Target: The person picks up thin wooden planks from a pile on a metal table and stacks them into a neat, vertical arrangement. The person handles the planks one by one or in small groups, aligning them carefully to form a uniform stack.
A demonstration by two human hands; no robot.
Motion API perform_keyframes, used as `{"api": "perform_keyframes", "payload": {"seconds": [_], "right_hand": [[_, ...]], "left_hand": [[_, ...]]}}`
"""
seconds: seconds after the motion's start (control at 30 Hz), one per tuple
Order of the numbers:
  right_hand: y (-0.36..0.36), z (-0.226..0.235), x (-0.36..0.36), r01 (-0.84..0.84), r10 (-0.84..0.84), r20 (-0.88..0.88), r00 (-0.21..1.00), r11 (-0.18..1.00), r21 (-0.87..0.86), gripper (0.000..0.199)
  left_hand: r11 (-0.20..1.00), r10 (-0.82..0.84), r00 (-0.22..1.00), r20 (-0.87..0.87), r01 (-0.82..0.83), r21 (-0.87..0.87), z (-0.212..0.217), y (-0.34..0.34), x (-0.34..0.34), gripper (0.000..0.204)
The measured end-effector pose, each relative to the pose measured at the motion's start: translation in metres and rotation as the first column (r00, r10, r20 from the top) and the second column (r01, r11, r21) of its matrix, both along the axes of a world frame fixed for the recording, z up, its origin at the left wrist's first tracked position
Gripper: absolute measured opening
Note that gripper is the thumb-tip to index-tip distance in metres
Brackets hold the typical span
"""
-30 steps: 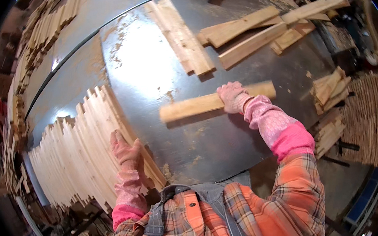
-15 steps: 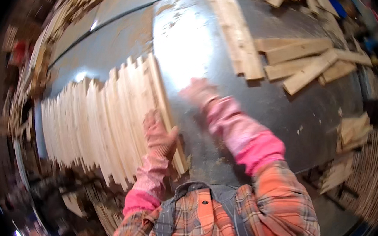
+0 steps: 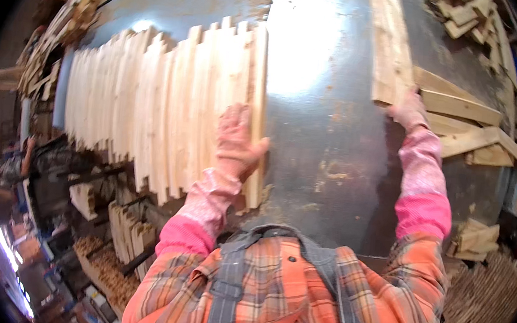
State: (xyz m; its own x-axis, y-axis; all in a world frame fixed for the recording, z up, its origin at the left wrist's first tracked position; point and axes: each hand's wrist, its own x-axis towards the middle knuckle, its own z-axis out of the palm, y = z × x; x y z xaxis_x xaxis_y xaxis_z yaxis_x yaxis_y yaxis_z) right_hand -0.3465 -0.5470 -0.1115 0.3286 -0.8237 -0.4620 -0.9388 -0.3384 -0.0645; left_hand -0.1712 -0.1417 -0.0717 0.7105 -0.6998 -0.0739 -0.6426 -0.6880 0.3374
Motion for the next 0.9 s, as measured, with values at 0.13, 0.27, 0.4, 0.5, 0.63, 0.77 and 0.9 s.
{"api": "perform_keyframes", "payload": {"seconds": [0.13,0.27,0.4,0.5,0.63,0.77,0.9], "right_hand": [[-0.018,0.011,-0.005,0.108,-0.108,0.017,0.994,0.994,0.022,0.108],[-0.036,0.050,-0.016,0.227,-0.351,0.516,0.781,0.930,0.289,0.073],[-0.025,0.062,0.012,0.141,-0.246,0.658,0.712,0.968,0.209,0.058],[-0.008,0.037,0.061,0.164,-0.170,0.119,0.978,0.985,0.061,0.127],[0.006,0.017,0.073,0.265,-0.300,0.239,0.924,0.950,0.167,0.119],[0.088,0.025,0.026,0.140,-0.438,0.616,0.655,0.871,0.471,0.088],[0.238,0.034,-0.017,-0.187,-0.552,0.689,0.470,0.701,0.689,0.094]], "left_hand": [[1.000,-0.005,1.000,-0.018,0.004,-0.008,-0.004,-0.006,0.002,0.090],[1.000,-0.004,1.000,0.010,0.004,0.000,-0.006,-0.005,0.003,0.094],[0.998,-0.028,1.000,0.013,0.028,-0.052,-0.011,-0.002,0.004,0.096],[1.000,-0.023,0.998,0.050,0.023,-0.011,-0.014,-0.004,0.006,0.095],[0.999,-0.024,0.997,0.072,0.027,-0.046,-0.016,-0.003,0.005,0.094],[0.997,-0.042,0.999,0.030,0.044,-0.067,-0.015,-0.001,0.004,0.092],[0.990,-0.030,0.999,0.020,0.032,-0.135,-0.014,-0.008,0.007,0.091]]}}
